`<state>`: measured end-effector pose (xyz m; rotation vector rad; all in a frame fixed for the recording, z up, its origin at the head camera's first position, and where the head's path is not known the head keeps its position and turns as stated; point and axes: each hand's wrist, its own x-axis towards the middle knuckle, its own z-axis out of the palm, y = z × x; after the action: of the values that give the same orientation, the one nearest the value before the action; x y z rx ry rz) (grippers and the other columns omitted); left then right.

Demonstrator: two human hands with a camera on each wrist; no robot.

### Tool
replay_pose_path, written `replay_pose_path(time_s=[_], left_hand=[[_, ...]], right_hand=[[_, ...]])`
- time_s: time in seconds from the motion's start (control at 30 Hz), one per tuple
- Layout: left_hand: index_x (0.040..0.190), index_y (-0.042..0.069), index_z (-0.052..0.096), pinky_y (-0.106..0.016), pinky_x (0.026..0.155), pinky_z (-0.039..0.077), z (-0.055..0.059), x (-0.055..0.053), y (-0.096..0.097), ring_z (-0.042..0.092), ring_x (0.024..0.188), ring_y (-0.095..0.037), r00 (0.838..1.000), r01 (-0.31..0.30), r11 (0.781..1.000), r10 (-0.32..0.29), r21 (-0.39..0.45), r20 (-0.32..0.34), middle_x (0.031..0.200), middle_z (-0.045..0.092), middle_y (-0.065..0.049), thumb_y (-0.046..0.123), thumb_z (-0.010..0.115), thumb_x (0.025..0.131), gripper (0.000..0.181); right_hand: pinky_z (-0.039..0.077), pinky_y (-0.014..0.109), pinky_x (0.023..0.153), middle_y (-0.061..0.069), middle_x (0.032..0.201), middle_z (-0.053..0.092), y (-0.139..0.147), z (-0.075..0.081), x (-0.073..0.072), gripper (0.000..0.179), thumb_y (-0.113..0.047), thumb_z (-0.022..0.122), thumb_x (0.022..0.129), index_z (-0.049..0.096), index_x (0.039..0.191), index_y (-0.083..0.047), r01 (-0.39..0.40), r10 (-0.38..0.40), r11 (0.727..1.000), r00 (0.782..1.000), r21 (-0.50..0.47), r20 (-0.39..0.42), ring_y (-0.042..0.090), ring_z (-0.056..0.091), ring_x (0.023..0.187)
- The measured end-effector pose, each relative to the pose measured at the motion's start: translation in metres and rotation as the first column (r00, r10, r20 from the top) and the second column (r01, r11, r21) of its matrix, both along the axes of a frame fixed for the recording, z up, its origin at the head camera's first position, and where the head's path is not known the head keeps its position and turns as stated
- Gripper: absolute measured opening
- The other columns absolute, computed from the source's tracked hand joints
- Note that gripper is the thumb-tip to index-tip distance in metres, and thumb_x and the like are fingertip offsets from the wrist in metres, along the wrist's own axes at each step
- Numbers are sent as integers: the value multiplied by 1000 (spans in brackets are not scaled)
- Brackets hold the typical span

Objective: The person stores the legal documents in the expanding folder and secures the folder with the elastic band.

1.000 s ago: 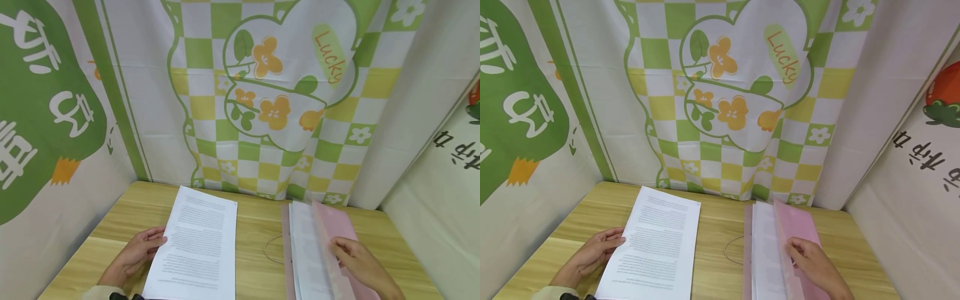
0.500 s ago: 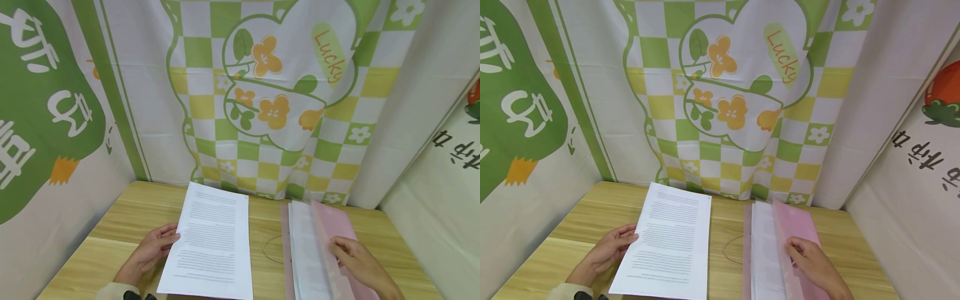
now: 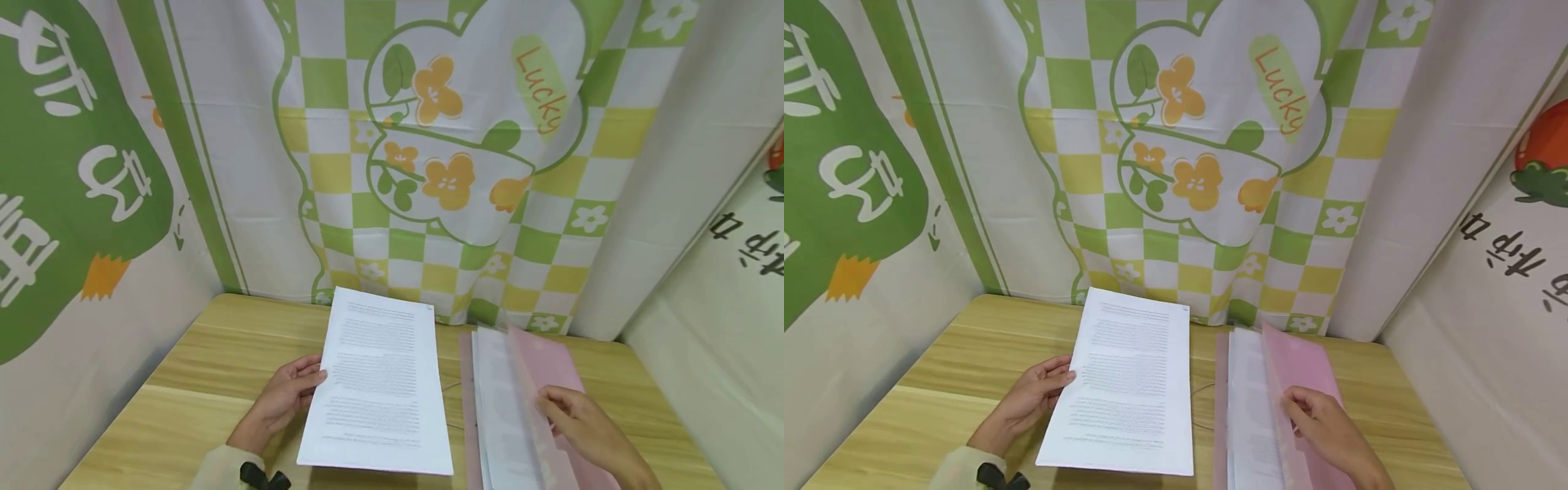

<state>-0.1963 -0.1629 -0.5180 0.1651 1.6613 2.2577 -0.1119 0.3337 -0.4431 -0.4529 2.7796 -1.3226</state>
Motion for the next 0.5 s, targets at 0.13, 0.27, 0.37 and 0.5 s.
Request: replay_pose_path(time_s=[0.13,0.27,0.37,0.5], left_hand=[[147,-15,37,-29,77,59,-1,-1,11,72,93,-18,1000,22,999,-22,31,-9,112,70,-7,1,60,102,53],[147,-15,37,-29,75,59,-2,-1,22,72,92,-17,999,35,998,-35,53,-2,112,70,-8,0,59,102,52],[147,-16,37,-29,75,60,-2,-1,30,72,92,-17,999,44,997,-44,66,1,112,70,-8,1,60,102,53],[148,-16,36,-30,76,60,0,-1,42,72,93,-18,998,61,995,-61,80,-5,114,70,-9,1,60,103,54]], right_hand=[[55,32,67,1,71,51,0,0,-1,31,-21,50,111,52,83,-9,4,-3,1000,1000,-13,18,17,57,69],[55,32,67,0,71,51,0,0,-1,30,-21,51,111,53,83,-9,4,-4,1000,1000,-8,14,16,57,69],[55,31,66,-1,71,51,0,0,0,29,-20,51,110,54,83,-11,8,-7,1000,1000,2,-4,14,57,70],[55,31,66,-3,70,51,-1,0,2,27,-19,52,110,55,83,-13,22,-22,1000,999,7,-27,13,58,70]])
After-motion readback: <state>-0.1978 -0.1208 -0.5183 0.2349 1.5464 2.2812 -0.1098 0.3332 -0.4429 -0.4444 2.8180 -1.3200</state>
